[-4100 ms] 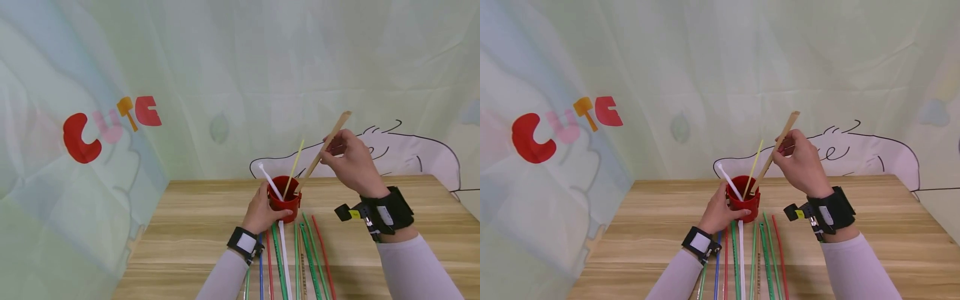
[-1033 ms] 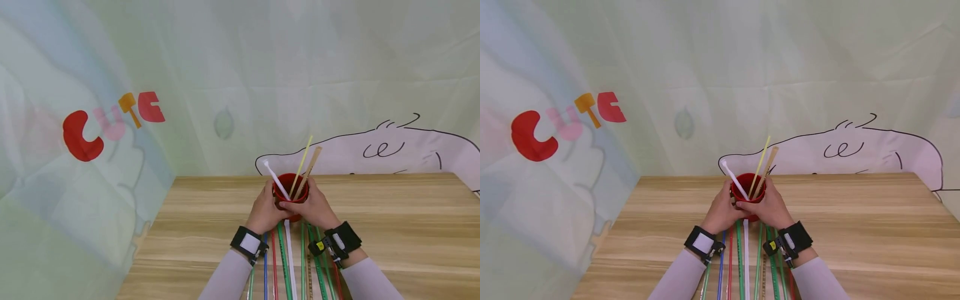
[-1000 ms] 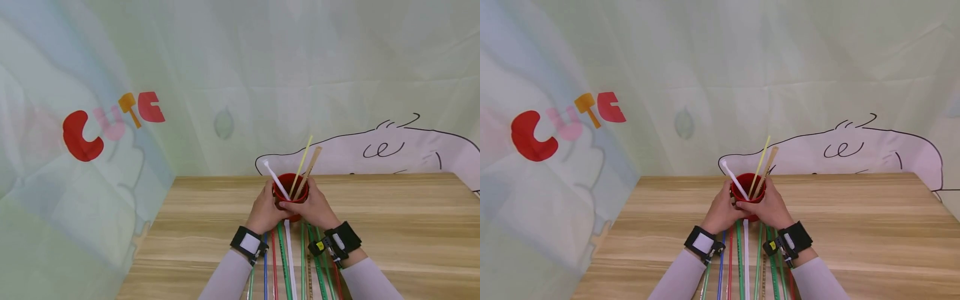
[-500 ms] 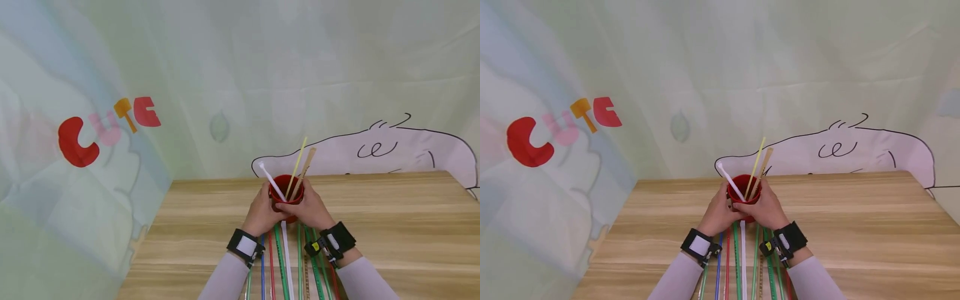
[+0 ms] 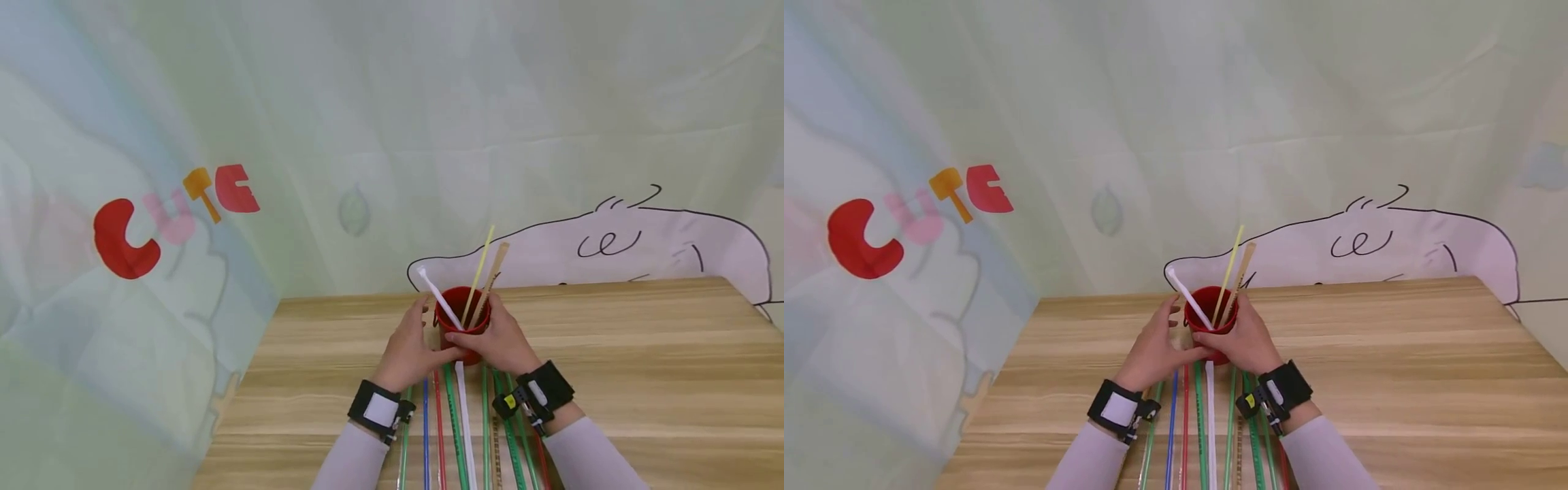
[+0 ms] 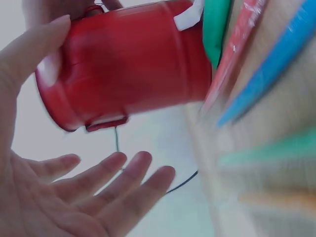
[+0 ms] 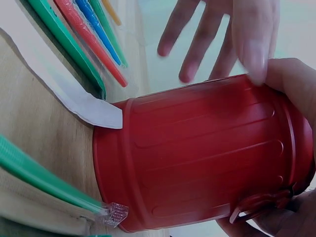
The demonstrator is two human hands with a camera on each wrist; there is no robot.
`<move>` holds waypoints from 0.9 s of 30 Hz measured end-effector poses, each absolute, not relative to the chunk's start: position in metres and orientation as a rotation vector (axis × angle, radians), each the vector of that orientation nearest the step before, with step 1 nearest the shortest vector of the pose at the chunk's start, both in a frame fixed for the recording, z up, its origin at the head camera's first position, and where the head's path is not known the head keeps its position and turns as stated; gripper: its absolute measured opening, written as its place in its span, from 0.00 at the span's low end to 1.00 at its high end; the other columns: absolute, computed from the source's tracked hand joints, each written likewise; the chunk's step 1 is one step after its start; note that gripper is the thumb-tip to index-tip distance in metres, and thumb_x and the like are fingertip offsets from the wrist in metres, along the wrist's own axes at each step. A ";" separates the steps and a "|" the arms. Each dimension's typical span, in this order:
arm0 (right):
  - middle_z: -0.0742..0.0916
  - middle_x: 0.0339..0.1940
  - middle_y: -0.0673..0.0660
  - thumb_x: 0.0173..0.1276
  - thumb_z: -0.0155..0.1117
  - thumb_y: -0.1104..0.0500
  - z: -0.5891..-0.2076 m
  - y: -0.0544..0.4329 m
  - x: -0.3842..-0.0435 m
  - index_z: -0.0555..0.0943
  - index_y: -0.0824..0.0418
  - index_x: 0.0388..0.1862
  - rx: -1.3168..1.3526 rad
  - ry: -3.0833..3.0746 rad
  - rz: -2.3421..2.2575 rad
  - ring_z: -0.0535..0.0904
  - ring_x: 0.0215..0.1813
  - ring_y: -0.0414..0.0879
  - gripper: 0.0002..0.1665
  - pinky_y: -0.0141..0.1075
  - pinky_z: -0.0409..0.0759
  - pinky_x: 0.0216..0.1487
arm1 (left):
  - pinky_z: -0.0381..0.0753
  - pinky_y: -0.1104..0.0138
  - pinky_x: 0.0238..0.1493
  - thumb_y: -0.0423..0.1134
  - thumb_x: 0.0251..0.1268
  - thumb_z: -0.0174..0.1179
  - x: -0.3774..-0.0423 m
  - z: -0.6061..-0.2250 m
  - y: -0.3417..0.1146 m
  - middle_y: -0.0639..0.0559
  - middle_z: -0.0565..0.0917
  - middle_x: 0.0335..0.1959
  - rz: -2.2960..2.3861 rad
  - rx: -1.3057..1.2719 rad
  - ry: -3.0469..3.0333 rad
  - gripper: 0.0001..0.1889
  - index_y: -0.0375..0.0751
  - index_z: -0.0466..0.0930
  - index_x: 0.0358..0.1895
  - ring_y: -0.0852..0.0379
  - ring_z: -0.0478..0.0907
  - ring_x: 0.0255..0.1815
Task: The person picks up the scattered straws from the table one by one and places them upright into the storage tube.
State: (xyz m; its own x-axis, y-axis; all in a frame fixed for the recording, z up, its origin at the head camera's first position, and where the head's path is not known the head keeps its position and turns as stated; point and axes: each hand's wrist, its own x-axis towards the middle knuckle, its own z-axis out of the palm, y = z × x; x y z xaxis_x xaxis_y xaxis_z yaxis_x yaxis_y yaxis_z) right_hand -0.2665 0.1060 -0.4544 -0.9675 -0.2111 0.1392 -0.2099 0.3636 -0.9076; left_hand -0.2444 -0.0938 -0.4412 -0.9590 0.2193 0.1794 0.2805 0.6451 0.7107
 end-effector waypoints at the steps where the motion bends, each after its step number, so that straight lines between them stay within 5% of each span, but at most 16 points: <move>1: 0.79 0.69 0.60 0.58 0.82 0.44 -0.454 0.106 -0.267 0.60 0.56 0.76 -0.404 2.591 -1.729 0.77 0.68 0.57 0.56 0.55 0.81 0.65 | 0.80 0.42 0.64 0.60 0.56 0.76 -0.241 -0.438 -0.098 0.43 0.70 0.75 -1.214 -0.405 -2.789 0.54 0.48 0.54 0.81 0.40 0.73 0.72; 10: 0.79 0.68 0.58 0.58 0.82 0.45 -0.452 0.105 -0.269 0.61 0.55 0.76 -0.403 2.578 -1.741 0.76 0.69 0.57 0.55 0.56 0.81 0.65 | 0.86 0.49 0.52 0.55 0.62 0.73 -0.210 -0.429 -0.145 0.37 0.78 0.67 -0.952 -0.277 -2.876 0.46 0.37 0.62 0.77 0.41 0.82 0.59; 18: 0.79 0.67 0.57 0.58 0.82 0.45 -0.452 0.106 -0.269 0.61 0.54 0.76 -0.404 2.581 -1.746 0.76 0.68 0.57 0.54 0.56 0.81 0.65 | 0.85 0.52 0.47 0.47 0.58 0.75 -0.183 -0.443 -0.166 0.40 0.84 0.52 -0.707 -0.292 -2.944 0.35 0.34 0.75 0.65 0.46 0.84 0.49; 27: 0.79 0.68 0.58 0.59 0.82 0.47 -0.453 0.105 -0.265 0.61 0.55 0.76 -0.391 2.573 -1.738 0.76 0.68 0.57 0.54 0.55 0.82 0.64 | 0.84 0.53 0.42 0.38 0.51 0.72 -0.154 -0.457 -0.162 0.44 0.82 0.48 -0.651 -0.319 -3.070 0.31 0.33 0.77 0.60 0.49 0.82 0.44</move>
